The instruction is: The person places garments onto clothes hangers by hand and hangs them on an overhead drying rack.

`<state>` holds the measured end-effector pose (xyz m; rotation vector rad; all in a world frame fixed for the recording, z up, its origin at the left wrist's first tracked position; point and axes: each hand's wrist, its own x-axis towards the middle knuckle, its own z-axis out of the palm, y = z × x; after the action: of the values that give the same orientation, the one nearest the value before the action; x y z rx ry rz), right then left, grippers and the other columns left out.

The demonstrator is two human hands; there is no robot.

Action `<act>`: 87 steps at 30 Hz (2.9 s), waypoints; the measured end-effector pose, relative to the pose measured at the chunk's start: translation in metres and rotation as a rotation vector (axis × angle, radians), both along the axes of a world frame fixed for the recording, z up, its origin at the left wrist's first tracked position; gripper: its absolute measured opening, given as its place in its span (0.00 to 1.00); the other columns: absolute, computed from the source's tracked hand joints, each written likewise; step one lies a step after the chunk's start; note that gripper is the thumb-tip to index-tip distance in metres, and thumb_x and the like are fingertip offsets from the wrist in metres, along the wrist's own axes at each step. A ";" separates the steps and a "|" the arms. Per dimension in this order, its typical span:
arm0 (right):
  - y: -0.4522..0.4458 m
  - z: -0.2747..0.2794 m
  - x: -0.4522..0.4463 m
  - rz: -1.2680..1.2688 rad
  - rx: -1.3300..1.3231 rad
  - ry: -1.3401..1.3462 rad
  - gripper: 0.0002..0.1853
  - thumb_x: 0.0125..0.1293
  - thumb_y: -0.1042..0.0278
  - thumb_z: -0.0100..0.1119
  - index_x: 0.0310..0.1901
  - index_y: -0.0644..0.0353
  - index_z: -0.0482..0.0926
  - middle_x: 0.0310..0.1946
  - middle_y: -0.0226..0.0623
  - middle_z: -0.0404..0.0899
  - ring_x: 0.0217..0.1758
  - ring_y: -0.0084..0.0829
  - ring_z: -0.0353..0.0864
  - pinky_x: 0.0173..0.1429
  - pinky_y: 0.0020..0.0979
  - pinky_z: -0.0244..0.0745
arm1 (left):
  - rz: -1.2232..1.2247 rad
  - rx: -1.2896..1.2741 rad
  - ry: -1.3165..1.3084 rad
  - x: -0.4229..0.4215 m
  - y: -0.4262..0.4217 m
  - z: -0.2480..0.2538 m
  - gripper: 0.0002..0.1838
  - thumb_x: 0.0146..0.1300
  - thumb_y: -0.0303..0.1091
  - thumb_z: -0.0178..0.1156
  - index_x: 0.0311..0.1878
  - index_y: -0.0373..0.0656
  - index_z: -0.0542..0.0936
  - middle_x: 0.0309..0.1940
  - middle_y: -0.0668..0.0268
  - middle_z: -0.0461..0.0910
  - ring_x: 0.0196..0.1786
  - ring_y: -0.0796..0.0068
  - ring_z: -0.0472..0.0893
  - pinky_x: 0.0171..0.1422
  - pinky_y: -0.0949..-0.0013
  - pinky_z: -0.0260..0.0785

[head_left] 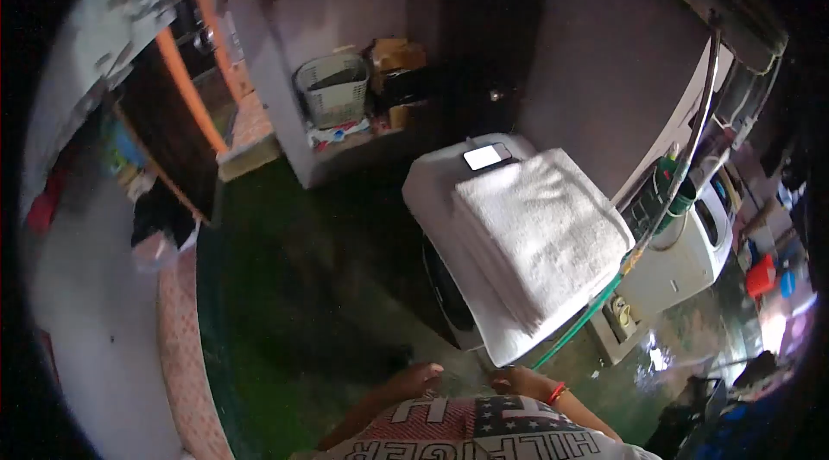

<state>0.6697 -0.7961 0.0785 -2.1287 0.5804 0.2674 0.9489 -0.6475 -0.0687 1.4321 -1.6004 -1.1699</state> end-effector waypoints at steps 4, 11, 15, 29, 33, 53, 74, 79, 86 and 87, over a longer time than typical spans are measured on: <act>0.004 0.021 0.052 -0.268 0.010 -0.124 0.13 0.67 0.61 0.56 0.49 0.57 0.81 0.45 0.42 0.82 0.47 0.41 0.83 0.52 0.36 0.76 | -0.038 0.340 -0.008 0.082 -0.073 0.091 0.23 0.67 0.48 0.55 0.56 0.39 0.75 0.45 0.56 0.80 0.46 0.63 0.80 0.52 0.62 0.71; 0.040 0.054 0.077 -0.624 0.070 0.042 0.13 0.65 0.64 0.58 0.50 0.55 0.81 0.48 0.43 0.81 0.47 0.41 0.82 0.53 0.37 0.76 | -0.216 0.218 0.009 0.126 -0.156 0.084 0.22 0.66 0.47 0.59 0.55 0.40 0.74 0.43 0.57 0.80 0.44 0.66 0.79 0.49 0.64 0.72; 0.089 0.045 0.052 -0.760 -0.006 -0.009 0.13 0.64 0.66 0.59 0.50 0.56 0.81 0.47 0.40 0.82 0.49 0.39 0.81 0.54 0.36 0.75 | -0.527 0.177 0.014 0.066 -0.168 0.071 0.22 0.65 0.46 0.60 0.54 0.40 0.75 0.44 0.57 0.80 0.45 0.62 0.79 0.50 0.62 0.72; 0.376 0.060 0.010 -1.678 -0.182 -0.053 0.12 0.63 0.72 0.53 0.46 0.63 0.79 0.43 0.48 0.80 0.48 0.46 0.80 0.53 0.39 0.74 | -1.534 0.034 -0.235 -0.157 -0.041 0.153 0.24 0.61 0.46 0.62 0.56 0.42 0.76 0.49 0.55 0.80 0.49 0.61 0.81 0.53 0.63 0.73; 0.487 0.055 0.000 -1.925 -0.081 0.025 0.13 0.65 0.70 0.52 0.48 0.63 0.78 0.46 0.47 0.79 0.51 0.44 0.78 0.57 0.39 0.72 | -1.754 -0.041 -0.437 -0.224 0.062 0.183 0.24 0.62 0.45 0.62 0.57 0.41 0.76 0.49 0.55 0.80 0.47 0.63 0.81 0.53 0.64 0.72; 0.683 0.033 -0.073 -2.478 -0.169 -0.193 0.14 0.67 0.64 0.51 0.46 0.64 0.79 0.45 0.47 0.80 0.50 0.44 0.79 0.55 0.39 0.73 | -2.312 -0.264 -0.361 -0.479 0.293 0.159 0.21 0.62 0.42 0.62 0.53 0.39 0.78 0.44 0.53 0.82 0.48 0.56 0.82 0.51 0.60 0.74; 0.755 -0.018 -0.576 -2.829 -0.844 0.113 0.11 0.68 0.68 0.51 0.45 0.64 0.78 0.42 0.45 0.81 0.47 0.46 0.80 0.52 0.37 0.74 | -2.269 -0.068 -0.324 -0.796 0.313 0.152 0.17 0.63 0.39 0.62 0.50 0.38 0.79 0.42 0.54 0.81 0.42 0.58 0.82 0.47 0.63 0.74; 0.810 -0.096 -0.669 -2.953 -0.711 0.777 0.14 0.67 0.63 0.52 0.49 0.60 0.78 0.48 0.46 0.78 0.55 0.47 0.74 0.59 0.46 0.69 | -2.114 0.052 -0.385 -0.813 0.314 0.169 0.17 0.63 0.37 0.62 0.51 0.37 0.79 0.43 0.54 0.82 0.43 0.61 0.83 0.48 0.64 0.74; 0.799 -0.101 -0.664 -2.743 -0.434 0.900 0.06 0.56 0.72 0.49 0.34 0.60 0.76 0.32 0.46 0.82 0.40 0.50 0.80 0.44 0.52 0.70 | -2.063 0.032 -0.346 -0.908 0.355 0.171 0.16 0.64 0.35 0.61 0.52 0.38 0.79 0.37 0.58 0.84 0.37 0.74 0.83 0.42 0.69 0.74; 0.795 -0.109 -0.655 -2.713 -0.557 0.803 0.06 0.52 0.69 0.54 0.32 0.61 0.73 0.26 0.48 0.78 0.33 0.52 0.77 0.39 0.55 0.68 | -2.038 0.083 -0.411 -0.931 0.374 0.174 0.15 0.65 0.36 0.60 0.51 0.38 0.79 0.34 0.61 0.83 0.36 0.77 0.81 0.39 0.70 0.73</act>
<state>0.0148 -0.0010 -0.0304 0.1742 3.2079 -0.6843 0.0178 -0.2731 0.1058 -0.6182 -3.3121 -1.7922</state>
